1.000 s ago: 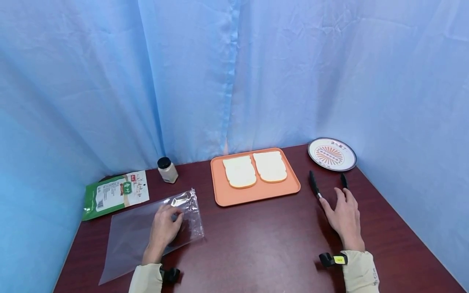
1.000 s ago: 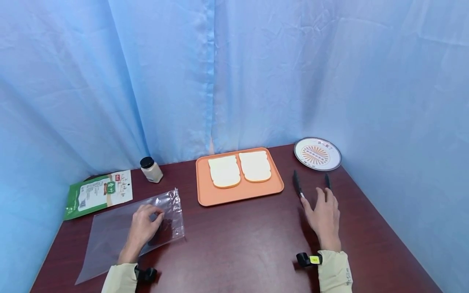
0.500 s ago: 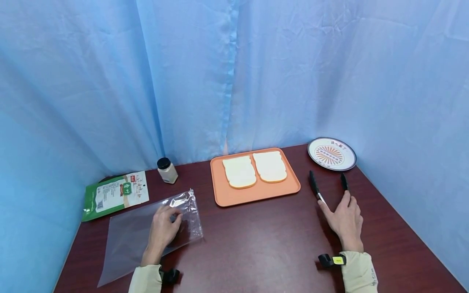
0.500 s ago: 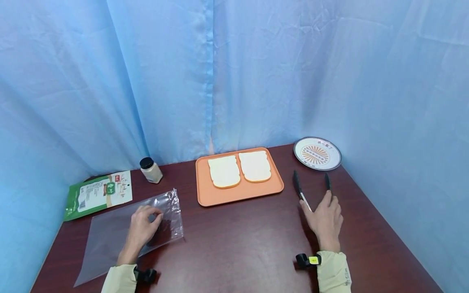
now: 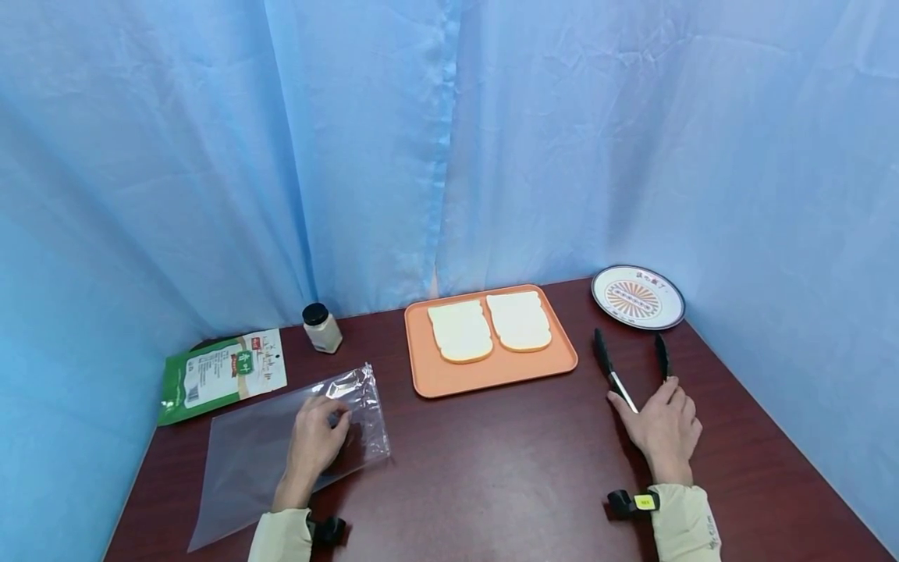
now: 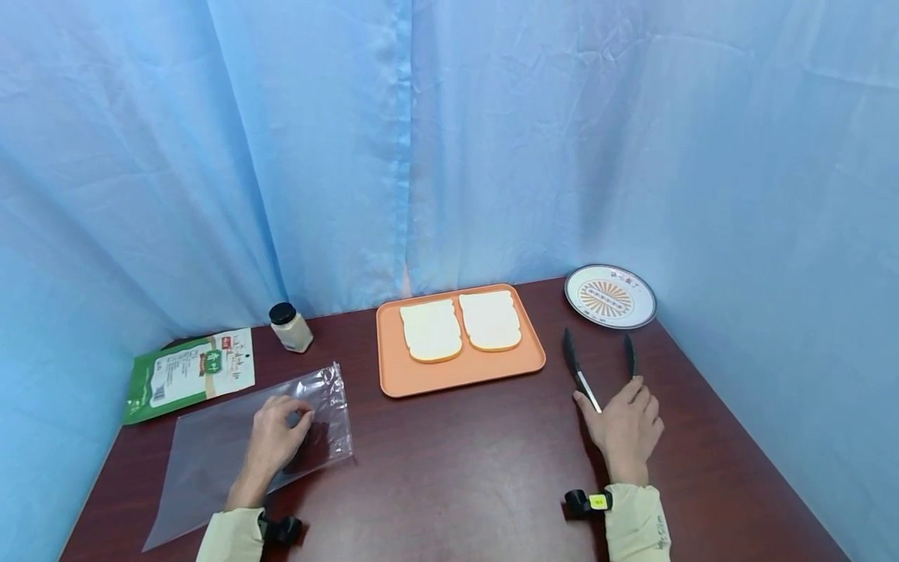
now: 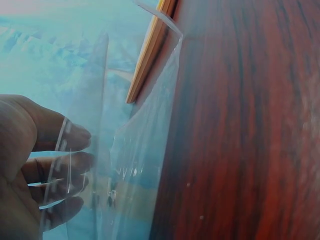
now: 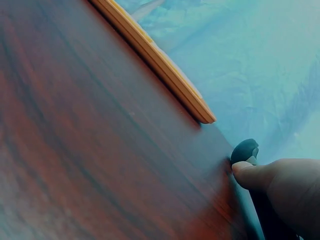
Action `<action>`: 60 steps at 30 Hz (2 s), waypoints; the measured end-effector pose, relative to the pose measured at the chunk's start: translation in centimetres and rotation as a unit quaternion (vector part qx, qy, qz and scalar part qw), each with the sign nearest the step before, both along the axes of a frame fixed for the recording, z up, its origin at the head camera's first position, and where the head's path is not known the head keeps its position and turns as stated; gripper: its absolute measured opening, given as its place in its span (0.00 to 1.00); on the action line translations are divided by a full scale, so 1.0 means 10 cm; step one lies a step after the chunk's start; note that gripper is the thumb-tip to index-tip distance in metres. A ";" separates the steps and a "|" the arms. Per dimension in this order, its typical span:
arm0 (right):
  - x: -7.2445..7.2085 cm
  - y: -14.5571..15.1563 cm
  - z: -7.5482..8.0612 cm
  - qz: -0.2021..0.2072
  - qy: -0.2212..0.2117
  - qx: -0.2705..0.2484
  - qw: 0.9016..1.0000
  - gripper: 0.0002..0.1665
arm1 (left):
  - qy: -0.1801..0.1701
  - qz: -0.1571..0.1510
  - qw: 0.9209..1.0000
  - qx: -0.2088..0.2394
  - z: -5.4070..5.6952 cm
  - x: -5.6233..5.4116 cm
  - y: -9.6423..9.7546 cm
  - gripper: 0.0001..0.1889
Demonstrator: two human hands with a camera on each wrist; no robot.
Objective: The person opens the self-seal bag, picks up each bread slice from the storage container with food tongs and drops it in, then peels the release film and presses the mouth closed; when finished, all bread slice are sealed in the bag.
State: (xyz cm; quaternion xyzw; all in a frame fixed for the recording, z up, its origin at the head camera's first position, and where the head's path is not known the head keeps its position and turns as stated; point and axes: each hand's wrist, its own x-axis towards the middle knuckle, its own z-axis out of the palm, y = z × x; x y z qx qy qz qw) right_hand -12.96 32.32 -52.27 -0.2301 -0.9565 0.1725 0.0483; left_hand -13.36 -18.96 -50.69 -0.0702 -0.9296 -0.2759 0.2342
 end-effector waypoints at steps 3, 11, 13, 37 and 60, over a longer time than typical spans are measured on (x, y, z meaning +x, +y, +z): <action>0.01 0.00 0.00 -0.003 -0.004 0.006 1.000 0.71 | -0.001 -0.003 1.000 -0.002 -0.01 0.00 0.00 0.04; 0.01 0.03 0.01 0.011 0.013 0.016 1.000 0.69 | -0.007 -0.007 1.000 -0.005 -0.02 -0.01 0.01 0.04; 0.01 0.05 0.02 0.013 0.012 0.015 1.000 0.69 | -0.010 -0.009 1.000 -0.005 -0.03 -0.01 0.02 0.04; 0.08 0.08 0.30 0.024 -0.002 -0.066 0.998 0.63 | -0.031 -0.001 0.999 -0.011 -0.02 -0.01 0.02 0.03; -0.05 -0.07 0.37 0.087 0.026 -0.009 0.996 0.69 | -0.022 0.002 1.000 -0.012 -0.02 -0.02 0.02 0.03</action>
